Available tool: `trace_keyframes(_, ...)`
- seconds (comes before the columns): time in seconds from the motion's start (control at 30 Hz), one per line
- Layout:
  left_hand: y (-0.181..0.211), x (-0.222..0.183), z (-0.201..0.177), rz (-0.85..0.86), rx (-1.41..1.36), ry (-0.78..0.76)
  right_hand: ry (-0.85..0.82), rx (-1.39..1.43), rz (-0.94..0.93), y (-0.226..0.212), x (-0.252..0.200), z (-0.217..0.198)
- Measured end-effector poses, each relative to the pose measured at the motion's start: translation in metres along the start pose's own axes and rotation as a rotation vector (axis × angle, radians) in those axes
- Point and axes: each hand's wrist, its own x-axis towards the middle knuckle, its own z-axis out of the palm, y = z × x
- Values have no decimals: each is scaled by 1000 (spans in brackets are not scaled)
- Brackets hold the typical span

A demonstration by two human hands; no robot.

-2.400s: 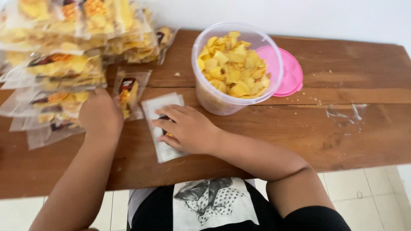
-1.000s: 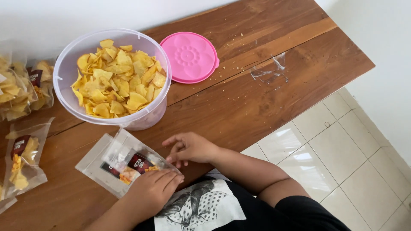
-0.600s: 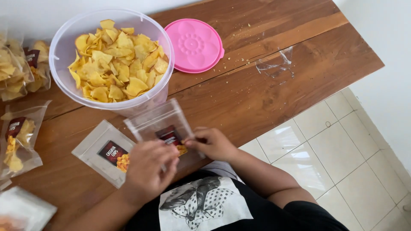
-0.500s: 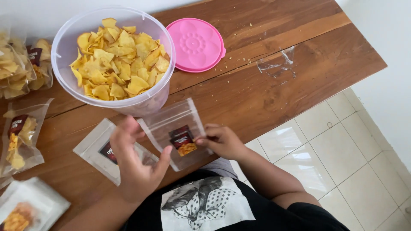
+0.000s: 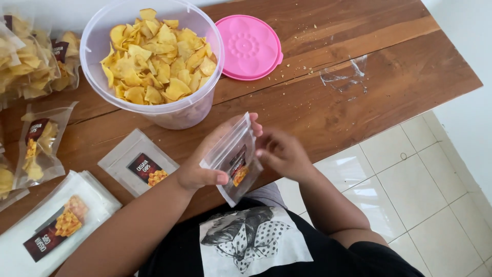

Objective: Packaging cassava chips into small plastic bags from a large plastic container.

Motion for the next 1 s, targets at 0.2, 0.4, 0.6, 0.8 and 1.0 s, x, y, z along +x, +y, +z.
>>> trace_keyframes(0.2, 15, 9, 11, 7, -11, -37, 195, 2, -154, -67, 28, -1)
trace_keyframes(0.4, 10, -1, 19, 68, 190, 198, 290, 229, 44, -68, 40, 23)
trace_keyframes(0.6, 54, -15, 29, -174, 759, 959, 215, 115, 56, -58, 54, 45)
trace_keyframes(0.8, 60, -57, -20, -7, 338, 1127, 106, -11, -3, -81, 58, 75)
trace_keyframes(1.0, 70, -68, -8, -11, 340, 953, 128, 146, 49, -72, 67, 69)
